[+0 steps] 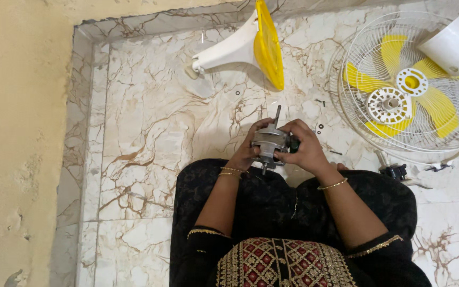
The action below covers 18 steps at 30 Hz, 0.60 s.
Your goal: The person sits on the floor and uses a green screwdriver to remove screws from a fan motor housing, then reinserts and tightens them. They handle the motor and a yellow fan blade, aligning the motor with the blade hub.
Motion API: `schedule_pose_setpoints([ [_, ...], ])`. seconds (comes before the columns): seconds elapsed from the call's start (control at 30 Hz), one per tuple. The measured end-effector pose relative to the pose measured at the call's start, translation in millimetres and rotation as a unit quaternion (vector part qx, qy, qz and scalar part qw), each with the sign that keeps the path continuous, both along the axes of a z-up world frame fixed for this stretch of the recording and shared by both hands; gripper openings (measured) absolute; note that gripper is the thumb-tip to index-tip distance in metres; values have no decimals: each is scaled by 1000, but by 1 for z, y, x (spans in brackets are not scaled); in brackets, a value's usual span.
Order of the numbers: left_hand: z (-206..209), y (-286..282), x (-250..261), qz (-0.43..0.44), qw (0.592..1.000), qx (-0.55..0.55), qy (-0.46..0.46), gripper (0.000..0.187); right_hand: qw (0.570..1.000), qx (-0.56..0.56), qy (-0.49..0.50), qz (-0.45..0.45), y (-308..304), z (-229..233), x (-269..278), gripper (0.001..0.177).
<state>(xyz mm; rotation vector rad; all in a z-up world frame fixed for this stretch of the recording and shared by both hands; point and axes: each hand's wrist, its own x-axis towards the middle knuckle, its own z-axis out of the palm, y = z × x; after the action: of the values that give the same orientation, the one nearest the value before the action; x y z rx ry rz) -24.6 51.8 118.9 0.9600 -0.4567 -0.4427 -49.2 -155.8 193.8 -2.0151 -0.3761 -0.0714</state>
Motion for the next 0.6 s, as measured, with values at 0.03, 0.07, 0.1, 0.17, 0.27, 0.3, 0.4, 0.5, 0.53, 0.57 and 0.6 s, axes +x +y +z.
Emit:
schedule_pose_setpoints([
  [0.03,0,-1,0,-1,1000,-18,14,119,1000,-9,3,-1,0,0,1,56],
  [0.07,0,-2,1,-3,999,-37,28,120,1000,-16,13,-4,0,0,2,57],
  [0.1,0,-3,1,-5,998,-56,41,121,999,-23,23,-7,-1,0,2,59],
  [0.17,-2,-5,4,-14,989,-85,120,123,999,-27,28,7,-1,-2,2,61],
  [0.27,-13,-6,6,-70,973,-138,171,120,998,-10,18,57,1,-10,1,62],
  [0.3,-17,-5,6,-94,967,-156,177,118,997,3,18,73,3,-15,0,62],
  [0.4,-31,-4,2,-107,954,-220,173,110,995,23,8,94,2,-28,6,51],
  [0.5,-38,-10,-2,-94,943,-209,241,119,979,84,181,38,-6,-43,13,37],
  [0.53,-39,-12,-3,-96,942,-214,238,119,957,111,266,7,-9,-47,14,33],
  [0.57,-39,-14,-4,-99,942,-218,235,119,954,126,270,1,-11,-52,16,31],
  [0.6,-40,-17,-4,-104,941,-223,233,118,951,141,274,-6,-12,-55,16,28],
])
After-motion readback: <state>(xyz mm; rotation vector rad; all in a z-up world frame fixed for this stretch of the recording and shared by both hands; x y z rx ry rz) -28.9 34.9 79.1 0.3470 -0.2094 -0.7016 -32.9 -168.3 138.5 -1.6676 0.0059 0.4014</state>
